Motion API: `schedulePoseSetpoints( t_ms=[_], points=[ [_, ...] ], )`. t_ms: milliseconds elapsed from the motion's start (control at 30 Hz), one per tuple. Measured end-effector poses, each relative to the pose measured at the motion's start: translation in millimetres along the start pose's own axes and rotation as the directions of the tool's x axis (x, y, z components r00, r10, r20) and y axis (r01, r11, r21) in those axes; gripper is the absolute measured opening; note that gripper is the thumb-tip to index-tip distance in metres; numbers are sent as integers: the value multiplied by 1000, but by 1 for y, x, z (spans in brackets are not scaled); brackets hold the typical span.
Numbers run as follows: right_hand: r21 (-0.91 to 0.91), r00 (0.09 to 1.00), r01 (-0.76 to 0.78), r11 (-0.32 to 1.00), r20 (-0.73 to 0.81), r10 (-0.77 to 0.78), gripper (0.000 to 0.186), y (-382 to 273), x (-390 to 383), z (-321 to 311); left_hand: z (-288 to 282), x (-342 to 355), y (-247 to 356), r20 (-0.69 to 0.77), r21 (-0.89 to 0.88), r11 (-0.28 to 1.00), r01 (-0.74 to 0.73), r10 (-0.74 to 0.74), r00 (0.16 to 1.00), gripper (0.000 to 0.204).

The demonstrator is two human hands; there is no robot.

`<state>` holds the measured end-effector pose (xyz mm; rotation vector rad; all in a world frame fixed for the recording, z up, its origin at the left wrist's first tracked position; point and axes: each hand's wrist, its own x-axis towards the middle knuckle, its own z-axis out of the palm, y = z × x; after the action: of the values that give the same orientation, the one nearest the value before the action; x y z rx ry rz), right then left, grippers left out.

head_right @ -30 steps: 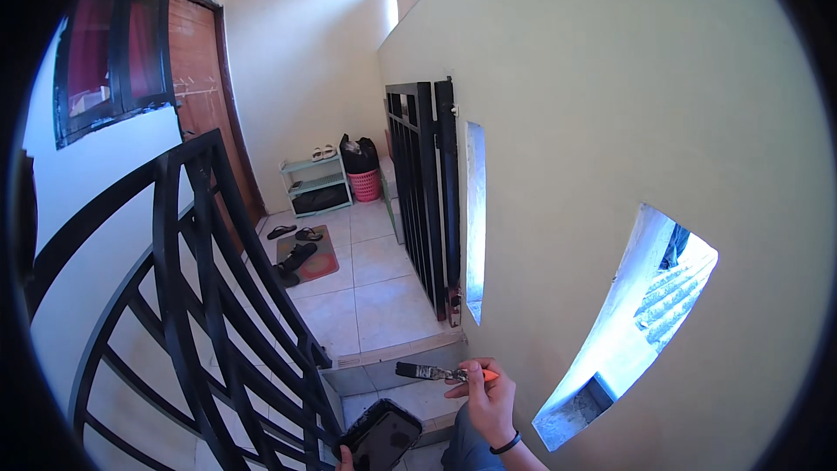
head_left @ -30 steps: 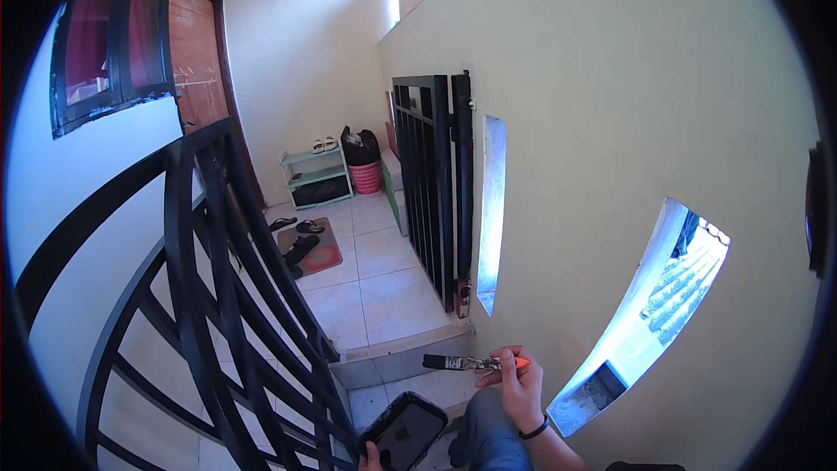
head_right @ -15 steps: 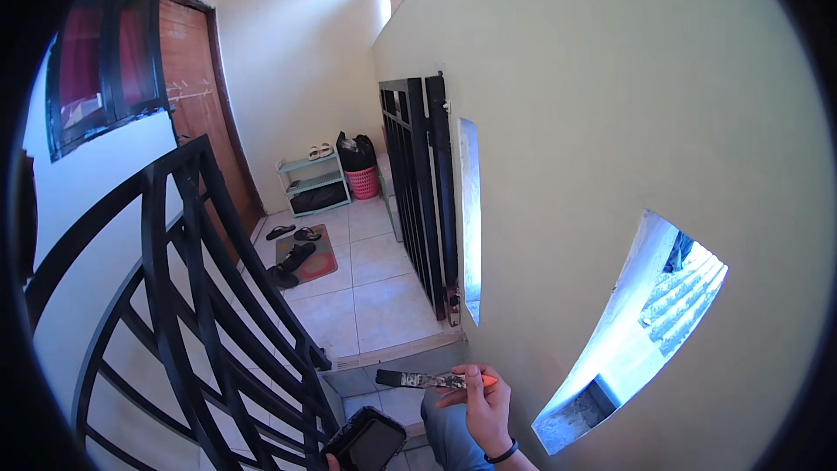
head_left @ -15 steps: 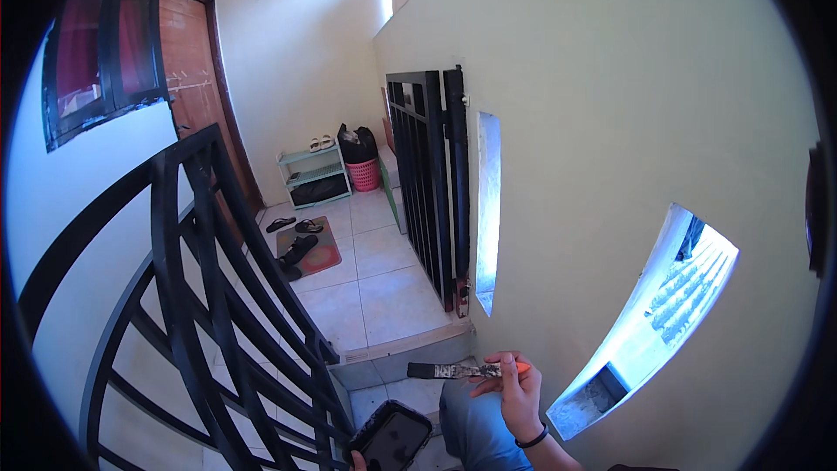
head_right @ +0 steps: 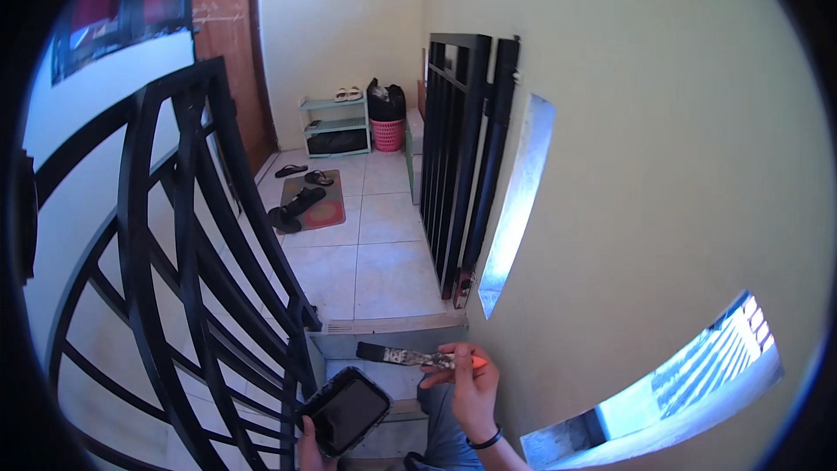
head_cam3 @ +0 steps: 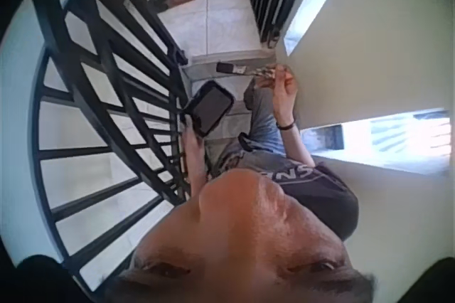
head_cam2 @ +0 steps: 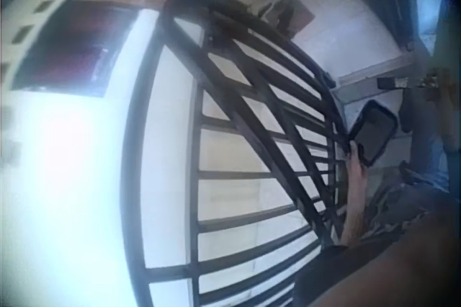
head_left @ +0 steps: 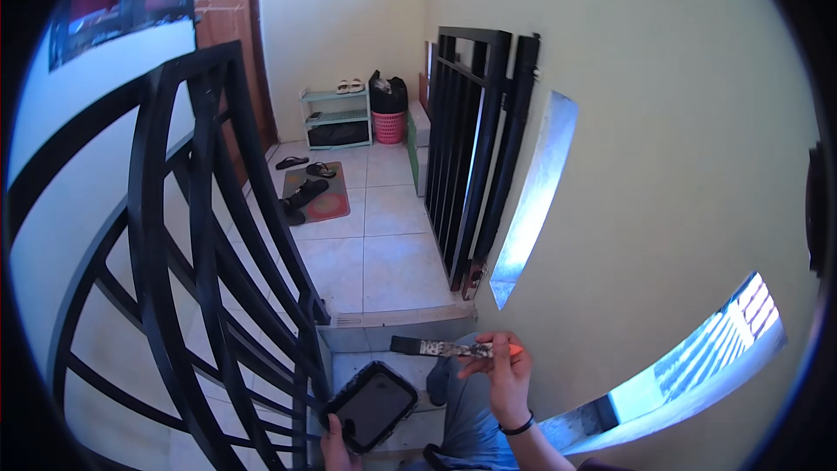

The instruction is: The person paints a metal gate by dipping a paintbrush into a container of paint and applying paint onto the gate.

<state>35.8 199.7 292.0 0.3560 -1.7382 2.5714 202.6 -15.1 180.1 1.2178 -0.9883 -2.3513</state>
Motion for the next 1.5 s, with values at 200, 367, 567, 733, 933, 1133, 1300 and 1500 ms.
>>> schedulePoseSetpoints(
  t_ms=[200,367,567,733,933,1133,1300,1500],
  points=[
    [-176,991,5,984,135,19,39,26,12,26,8,2,5,47,-110,991,-71,76,996,60],
    [-250,958,-55,967,258,121,38,32,10,47,6,-16,16,37,-119,988,-97,102,994,61],
    [-198,945,-97,975,290,153,36,39,-1,57,-3,-18,9,11,-123,988,-96,98,995,64],
    [-219,960,-100,971,235,152,35,34,-12,57,-13,-6,5,10,-110,992,-53,54,998,66],
    [-384,972,6,923,220,86,33,17,-10,61,-17,23,-8,112,-207,972,-111,136,984,55],
    [-420,960,50,906,270,73,26,15,-20,64,-5,23,-2,179,-211,966,-151,190,965,53],
    [-440,942,7,898,305,142,28,25,-28,61,-2,15,-5,188,-220,966,-134,177,966,52],
    [-406,947,-18,914,287,146,22,16,-21,64,3,8,0,150,-212,965,-152,185,971,50]
  ],
)
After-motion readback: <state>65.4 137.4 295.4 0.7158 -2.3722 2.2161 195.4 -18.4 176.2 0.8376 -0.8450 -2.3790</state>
